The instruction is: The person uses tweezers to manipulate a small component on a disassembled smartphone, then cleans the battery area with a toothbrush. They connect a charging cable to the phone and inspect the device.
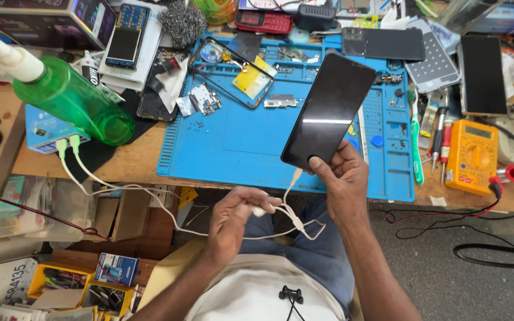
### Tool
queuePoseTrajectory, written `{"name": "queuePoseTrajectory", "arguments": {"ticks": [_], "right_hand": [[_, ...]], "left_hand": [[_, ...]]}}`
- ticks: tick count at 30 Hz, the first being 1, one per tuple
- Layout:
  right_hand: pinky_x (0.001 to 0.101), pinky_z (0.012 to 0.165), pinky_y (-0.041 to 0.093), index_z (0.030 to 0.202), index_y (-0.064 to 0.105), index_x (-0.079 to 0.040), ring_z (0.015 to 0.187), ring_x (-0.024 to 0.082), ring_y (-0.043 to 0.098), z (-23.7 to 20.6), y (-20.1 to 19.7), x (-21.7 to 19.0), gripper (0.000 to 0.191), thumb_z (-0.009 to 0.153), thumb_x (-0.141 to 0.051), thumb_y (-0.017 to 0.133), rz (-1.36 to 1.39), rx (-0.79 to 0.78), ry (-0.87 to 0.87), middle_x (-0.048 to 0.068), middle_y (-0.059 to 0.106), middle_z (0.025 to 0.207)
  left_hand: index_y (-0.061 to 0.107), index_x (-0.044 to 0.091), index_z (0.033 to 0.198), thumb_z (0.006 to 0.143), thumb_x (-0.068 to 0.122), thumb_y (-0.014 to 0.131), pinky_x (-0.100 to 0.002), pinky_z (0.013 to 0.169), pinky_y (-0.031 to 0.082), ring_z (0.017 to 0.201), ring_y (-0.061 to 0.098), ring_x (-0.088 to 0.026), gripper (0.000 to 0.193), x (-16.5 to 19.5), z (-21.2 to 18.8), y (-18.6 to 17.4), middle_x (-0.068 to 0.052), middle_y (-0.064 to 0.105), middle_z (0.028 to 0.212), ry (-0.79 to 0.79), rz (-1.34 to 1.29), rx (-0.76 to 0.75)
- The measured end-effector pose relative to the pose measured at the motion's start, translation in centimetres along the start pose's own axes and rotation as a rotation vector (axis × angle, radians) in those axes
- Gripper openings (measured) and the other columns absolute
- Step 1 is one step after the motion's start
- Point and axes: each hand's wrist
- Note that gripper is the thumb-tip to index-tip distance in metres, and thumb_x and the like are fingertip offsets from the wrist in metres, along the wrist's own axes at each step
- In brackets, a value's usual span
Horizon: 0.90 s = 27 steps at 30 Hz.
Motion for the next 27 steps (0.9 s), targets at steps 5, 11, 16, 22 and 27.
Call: {"name": "queuePoseTrajectory", "arguments": {"ticks": [5, 11, 16, 22, 27], "right_hand": [[0.0292, 0.085, 0.06, 0.126, 0.06, 0.004, 0.098, 0.015, 0.073, -0.2, 0.3, 0.1, 0.036, 0.095, -0.005, 0.076, 0.013, -0.026, 0.001, 0.014, 0.075, 0.112], [0.0299, 0.086, 0.061, 0.127, 0.059, 0.003, 0.101, 0.015, 0.073, -0.7, 0.3, -0.7, 0.037, 0.093, -0.002, 0.075, 0.08, -0.039, 0.008, 0.013, 0.075, 0.114], [0.0263, 0.086, 0.058, 0.126, 0.06, 0.002, 0.1, 0.011, 0.071, -1.4, 0.9, -1.2, 0.041, 0.087, 0.001, 0.074, -0.011, -0.087, 0.105, 0.009, 0.075, 0.112], [0.0307, 0.073, 0.051, 0.128, 0.061, 0.005, 0.087, 0.016, 0.066, -1.3, 1.5, -0.5, 0.039, 0.092, 0.004, 0.074, -0.159, -0.132, 0.259, 0.015, 0.078, 0.107], [0.0263, 0.09, 0.057, 0.126, 0.06, 0.003, 0.103, 0.013, 0.072, -0.8, 1.3, -0.4, 0.04, 0.088, 0.004, 0.071, -0.069, -0.23, 0.216, 0.01, 0.077, 0.113]], "left_hand": [[0.052, 0.002, 0.132, 0.088, 0.016, 0.073, -0.041, 0.115, 0.044, 0.13, 0.058, -0.027, 0.051, -0.6, -1.1, 1.7, -0.016, 0.062, 0.131, 0.099, 0.262, -0.04], [0.065, 0.006, 0.139, 0.093, -0.001, 0.065, -0.042, 0.114, 0.051, 0.136, 0.061, -0.032, 0.047, -0.3, -1.0, 2.4, -0.015, 0.067, 0.138, 0.343, 1.048, -0.282], [0.071, 0.008, 0.127, 0.078, 0.006, 0.071, -0.045, 0.079, 0.052, 0.105, 0.072, -0.028, 0.049, -0.9, 0.0, 3.4, -0.009, 0.073, 0.124, 0.3, 1.318, -0.281], [0.07, 0.005, 0.125, 0.082, -0.004, 0.068, -0.04, 0.084, 0.059, 0.106, 0.073, -0.028, 0.044, -0.3, -0.1, 3.5, -0.011, 0.072, 0.128, 0.338, 1.268, -0.313], [0.068, 0.011, 0.117, 0.088, -0.002, 0.072, -0.034, 0.093, 0.062, 0.105, 0.076, -0.026, 0.032, 2.4, 0.2, 2.0, -0.008, 0.073, 0.115, 0.541, 1.011, 0.016]]}}
Point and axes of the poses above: each hand's wrist, its own z-axis towards the middle knuckle, its own y-axis out of the palm, x = y × z
